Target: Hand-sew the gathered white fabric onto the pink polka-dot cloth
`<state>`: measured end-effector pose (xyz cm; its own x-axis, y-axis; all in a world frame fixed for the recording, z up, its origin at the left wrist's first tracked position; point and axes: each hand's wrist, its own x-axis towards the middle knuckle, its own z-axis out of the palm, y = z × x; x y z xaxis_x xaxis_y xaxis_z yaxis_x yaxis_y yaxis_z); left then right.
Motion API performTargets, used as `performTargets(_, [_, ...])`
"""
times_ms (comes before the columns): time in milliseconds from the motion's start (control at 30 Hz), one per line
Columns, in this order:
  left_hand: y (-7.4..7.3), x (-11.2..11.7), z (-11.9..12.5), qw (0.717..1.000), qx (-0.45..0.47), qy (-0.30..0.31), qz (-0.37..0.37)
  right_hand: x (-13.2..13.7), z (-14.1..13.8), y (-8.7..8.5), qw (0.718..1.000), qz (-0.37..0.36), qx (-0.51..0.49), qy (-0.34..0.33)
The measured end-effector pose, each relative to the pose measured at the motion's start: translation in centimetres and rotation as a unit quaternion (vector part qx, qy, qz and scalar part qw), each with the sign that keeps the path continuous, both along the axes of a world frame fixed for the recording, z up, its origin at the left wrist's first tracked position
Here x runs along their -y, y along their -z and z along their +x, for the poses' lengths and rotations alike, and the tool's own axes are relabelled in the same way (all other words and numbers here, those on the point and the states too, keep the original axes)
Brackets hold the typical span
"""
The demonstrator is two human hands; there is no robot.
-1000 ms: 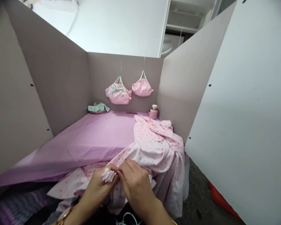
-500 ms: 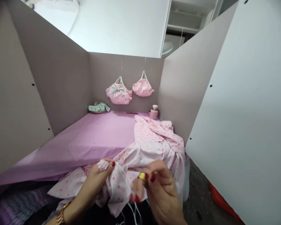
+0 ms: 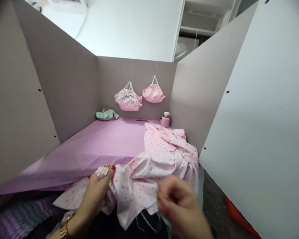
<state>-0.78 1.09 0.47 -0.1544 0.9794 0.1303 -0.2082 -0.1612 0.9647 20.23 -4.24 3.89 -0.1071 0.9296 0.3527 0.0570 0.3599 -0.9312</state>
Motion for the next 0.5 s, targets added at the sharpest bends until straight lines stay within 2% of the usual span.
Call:
performTargets(100, [-0.5,0.5,0.1,0.999,-0.038,0.002,0.002,-2.6,-3.8,0.0,0.998,-0.022,0.060,-0.012])
performTargets(200, [-1.0,0.8,0.3,0.997,-0.072,0.002,0.019,-4.1,-6.3,0.6,0.991,0.010,0.137,-0.002])
performTargets(400, [-1.4,1.2,0.5,0.993,-0.104,0.013,0.049,-4.4,-6.8,1.2,0.978,0.081,0.186,0.052])
performTargets(500, [-1.4,1.2,0.6,0.991,-0.120,0.018,0.055,-4.6,-6.6,1.2,0.985,0.081,0.148,0.032])
